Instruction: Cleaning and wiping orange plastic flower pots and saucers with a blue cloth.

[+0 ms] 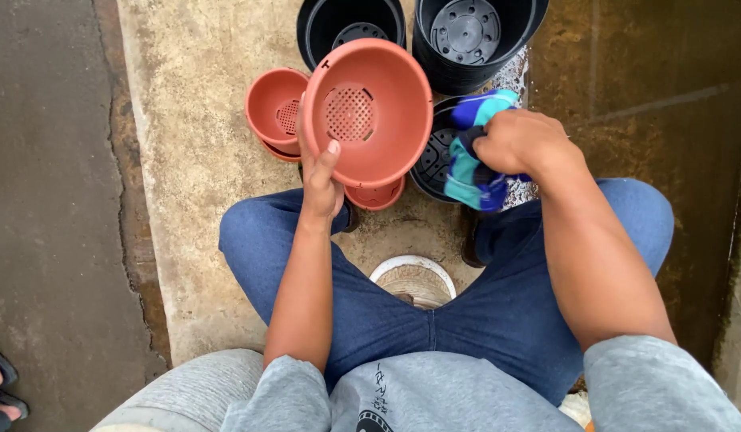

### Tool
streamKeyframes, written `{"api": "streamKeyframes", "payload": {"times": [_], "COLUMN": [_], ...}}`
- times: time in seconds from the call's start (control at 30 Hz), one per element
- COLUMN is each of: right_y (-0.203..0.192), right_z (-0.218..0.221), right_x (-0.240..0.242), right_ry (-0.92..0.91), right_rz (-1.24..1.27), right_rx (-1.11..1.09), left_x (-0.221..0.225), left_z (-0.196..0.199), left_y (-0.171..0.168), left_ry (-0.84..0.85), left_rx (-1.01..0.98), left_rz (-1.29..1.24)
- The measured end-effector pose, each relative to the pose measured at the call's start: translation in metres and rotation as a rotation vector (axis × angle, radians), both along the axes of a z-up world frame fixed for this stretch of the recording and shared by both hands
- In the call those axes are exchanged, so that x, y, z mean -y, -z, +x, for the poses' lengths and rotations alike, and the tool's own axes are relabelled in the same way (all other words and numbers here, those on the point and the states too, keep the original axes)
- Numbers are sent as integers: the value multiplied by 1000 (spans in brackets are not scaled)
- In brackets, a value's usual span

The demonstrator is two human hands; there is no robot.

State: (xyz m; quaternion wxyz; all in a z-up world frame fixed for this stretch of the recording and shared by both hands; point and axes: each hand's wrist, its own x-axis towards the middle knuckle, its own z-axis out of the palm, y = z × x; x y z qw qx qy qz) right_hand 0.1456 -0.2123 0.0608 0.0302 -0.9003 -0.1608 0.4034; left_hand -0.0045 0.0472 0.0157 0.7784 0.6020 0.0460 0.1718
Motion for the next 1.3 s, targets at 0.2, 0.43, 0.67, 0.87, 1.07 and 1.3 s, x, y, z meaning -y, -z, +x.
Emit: {"api": "streamKeyframes", "payload": {"times": [0.2, 0.43, 0.67, 0.87, 1.07, 1.3], "right_y": [15, 102, 105, 109, 186, 233], "right_z": [3, -14, -85, -112, -115, -133], "right_x": [-2, -30, -74, -93, -92, -125], "right_ry": [30, -29, -166, -312, -463, -712], "right_rz": [33, -63, 54, -143, 127, 41], "right_rx": [90, 24, -130, -303, 23, -258], "left_x": [-3, 3, -6, -7, -4, -4], "left_z": [-1, 7, 9, 6, 2, 6], "left_y": [17, 1, 11, -9, -8, -4], "left_ry": [0, -256, -362, -339, -362, -538], "left_rx": [-6, -130, -272, -509, -556, -572], "left_rz": [-27, 43, 89, 228, 217, -29]}}
